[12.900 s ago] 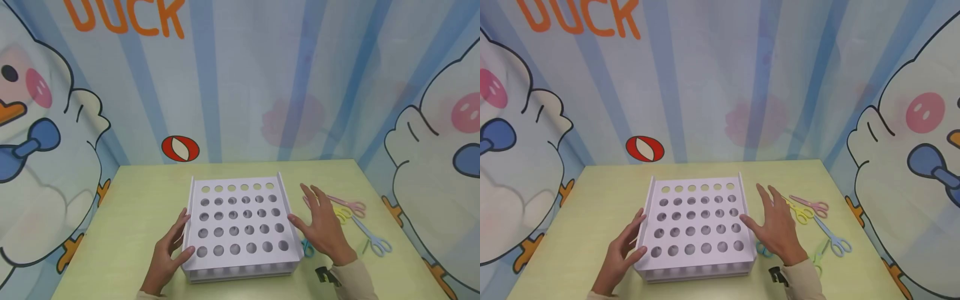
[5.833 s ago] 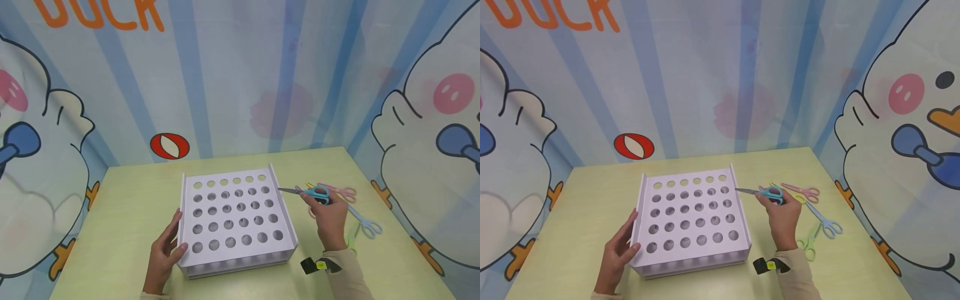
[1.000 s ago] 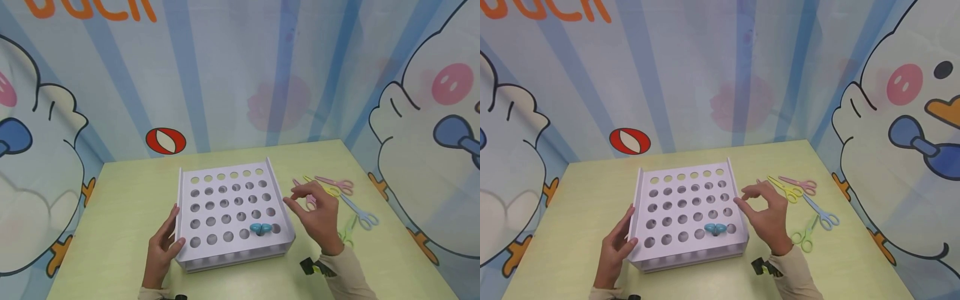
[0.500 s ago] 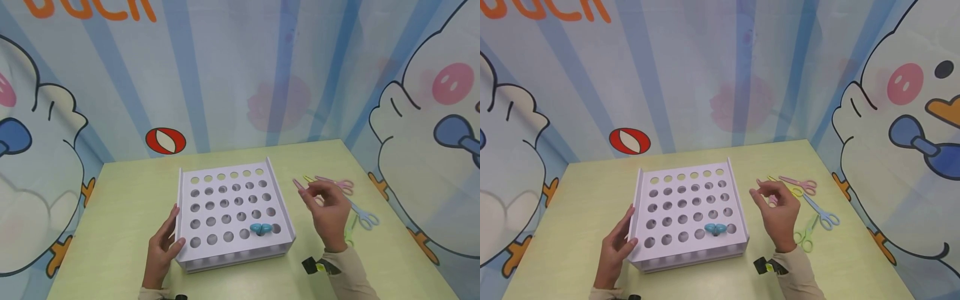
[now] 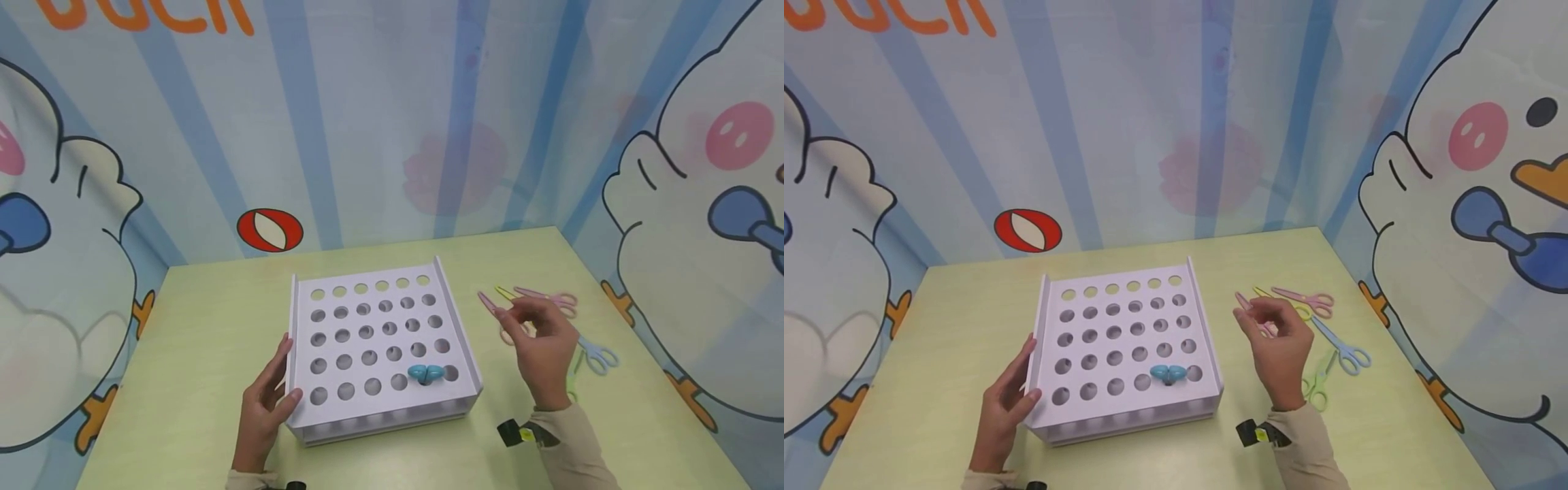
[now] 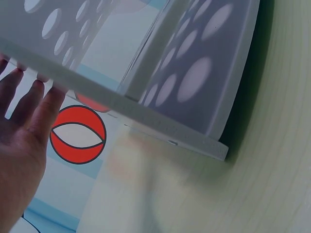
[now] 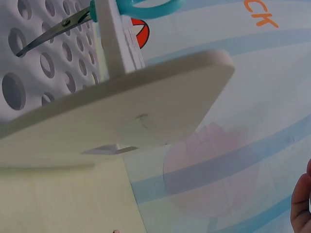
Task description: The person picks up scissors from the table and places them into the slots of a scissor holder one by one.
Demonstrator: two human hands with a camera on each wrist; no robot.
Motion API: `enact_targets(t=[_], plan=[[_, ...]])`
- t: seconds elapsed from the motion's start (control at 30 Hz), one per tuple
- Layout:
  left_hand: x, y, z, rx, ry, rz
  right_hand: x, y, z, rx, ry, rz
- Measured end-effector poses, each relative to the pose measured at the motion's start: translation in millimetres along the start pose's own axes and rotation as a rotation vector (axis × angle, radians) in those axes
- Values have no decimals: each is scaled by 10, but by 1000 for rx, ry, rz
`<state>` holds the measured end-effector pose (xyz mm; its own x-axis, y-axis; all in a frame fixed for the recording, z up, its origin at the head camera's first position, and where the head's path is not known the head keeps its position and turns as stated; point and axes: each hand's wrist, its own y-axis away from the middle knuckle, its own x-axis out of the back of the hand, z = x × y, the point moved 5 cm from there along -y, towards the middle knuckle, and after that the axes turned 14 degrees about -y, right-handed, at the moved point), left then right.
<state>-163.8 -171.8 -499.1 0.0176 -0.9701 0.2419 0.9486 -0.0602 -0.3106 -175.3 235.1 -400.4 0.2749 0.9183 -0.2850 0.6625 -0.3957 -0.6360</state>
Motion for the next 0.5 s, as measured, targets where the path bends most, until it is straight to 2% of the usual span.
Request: enact_targets(t=[0.13,0.5], plan=[[0,2,-19,18,-3,-6,33,-7,13,-14,57,14],[-9,7,19,-3,12,11,237,20,96,-98,273,48]])
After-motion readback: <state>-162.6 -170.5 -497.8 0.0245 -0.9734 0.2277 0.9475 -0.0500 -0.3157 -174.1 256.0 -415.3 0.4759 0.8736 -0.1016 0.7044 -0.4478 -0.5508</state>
